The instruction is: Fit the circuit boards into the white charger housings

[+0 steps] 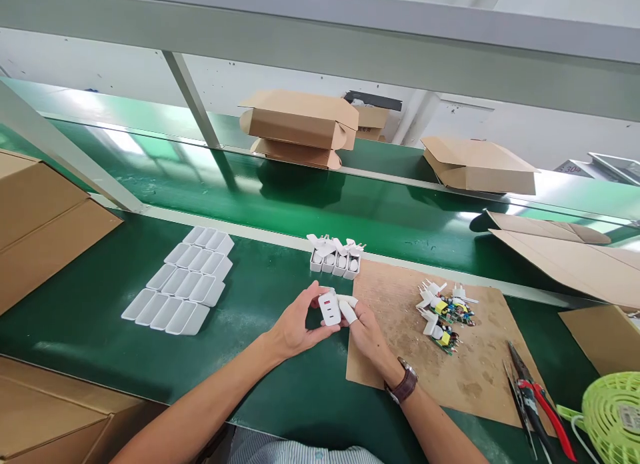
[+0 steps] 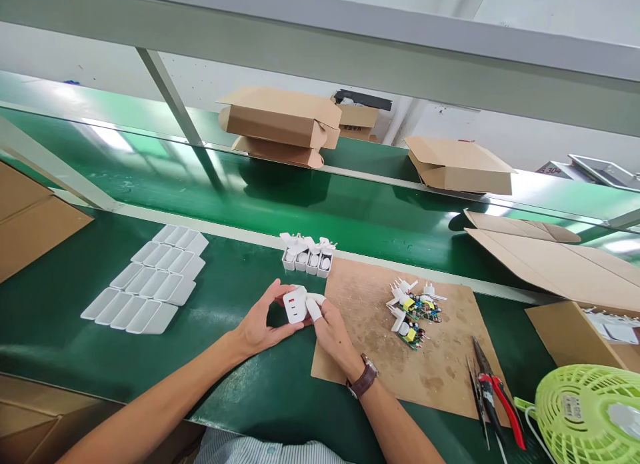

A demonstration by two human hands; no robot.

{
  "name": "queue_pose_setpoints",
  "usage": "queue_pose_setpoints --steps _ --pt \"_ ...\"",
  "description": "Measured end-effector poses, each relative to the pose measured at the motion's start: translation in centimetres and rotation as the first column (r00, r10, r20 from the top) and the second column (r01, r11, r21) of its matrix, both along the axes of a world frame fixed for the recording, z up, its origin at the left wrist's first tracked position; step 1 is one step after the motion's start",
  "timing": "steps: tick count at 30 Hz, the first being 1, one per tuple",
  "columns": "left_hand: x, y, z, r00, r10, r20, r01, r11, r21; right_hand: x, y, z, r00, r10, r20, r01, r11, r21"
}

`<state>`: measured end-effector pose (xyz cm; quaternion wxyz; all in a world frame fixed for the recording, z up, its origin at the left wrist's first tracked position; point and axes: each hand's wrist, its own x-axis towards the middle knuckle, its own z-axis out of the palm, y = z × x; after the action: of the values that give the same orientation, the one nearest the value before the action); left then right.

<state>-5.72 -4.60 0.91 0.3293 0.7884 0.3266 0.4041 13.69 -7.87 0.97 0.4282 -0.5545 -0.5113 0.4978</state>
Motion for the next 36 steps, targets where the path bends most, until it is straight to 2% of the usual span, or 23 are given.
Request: queue_pose_setpoints --steps 5,9,12,15,17,21,24,27,32,36 --pt "0.0 0.1 -0.2 0.999 0.02 -0.047 -0.022 0.999 -0.048 0.2 -0.1 -0.2 1.0 0.026 0.013 -0.026 0.999 -0.038" --pt "0.1 0.1 -0.5 1.0 0.015 -0.017 -0.014 0.998 0.065 0.0 -0.1 -0.3 1.0 -0.001 0.001 0.001 1.0 -0.019" --pt "0.0 0.3 -0.5 0.999 0.033 -0.013 -0.03 0.985 0.171 -0.2 -0.1 -0.1 0.997 -0.029 -0.071 0.029 1.0 -0.004" --pt "-0.3 0.6 -0.6 0.995 0.092 -0.04 -0.078 0.962 0.261 -0.2 -0.2 0.4 0.988 -0.067 -0.138 0.074 0.996 0.05" --pt "-0.5 0.8 -0.7 0.986 0.146 -0.075 -0.121 0.955 0.271 0.1 -0.3 0.8 0.987 -0.056 -0.148 0.072 0.992 0.101" --pt "-1.0 1.6 -0.9 0.958 0.256 -0.13 -0.247 0.966 0.077 0.9 0.0 1.2 0.995 -0.041 -0.095 0.059 0.978 0.199" --pt "-1.7 3.0 -0.6 0.911 0.403 -0.086 -0.409 0.911 -0.056 1.4 0.6 0.8 0.989 -0.133 -0.071 0.146 0.962 0.229" --pt "-2.5 5.3 0.0 0.856 0.51 -0.089 -0.517 0.847 -0.123 1.7 1.3 0.3 0.972 -0.207 -0.112 0.224 0.96 0.166" --pt "-2.7 9.2 1.1 0.863 0.482 -0.155 -0.504 0.847 -0.172 1.9 1.7 -0.3 0.927 -0.31 -0.211 0.335 0.938 0.09" --pt "-1.6 10.6 1.3 0.886 0.423 -0.188 -0.459 0.858 -0.233 2.1 1.7 -0.9 0.908 -0.355 -0.224 0.388 0.913 0.125"
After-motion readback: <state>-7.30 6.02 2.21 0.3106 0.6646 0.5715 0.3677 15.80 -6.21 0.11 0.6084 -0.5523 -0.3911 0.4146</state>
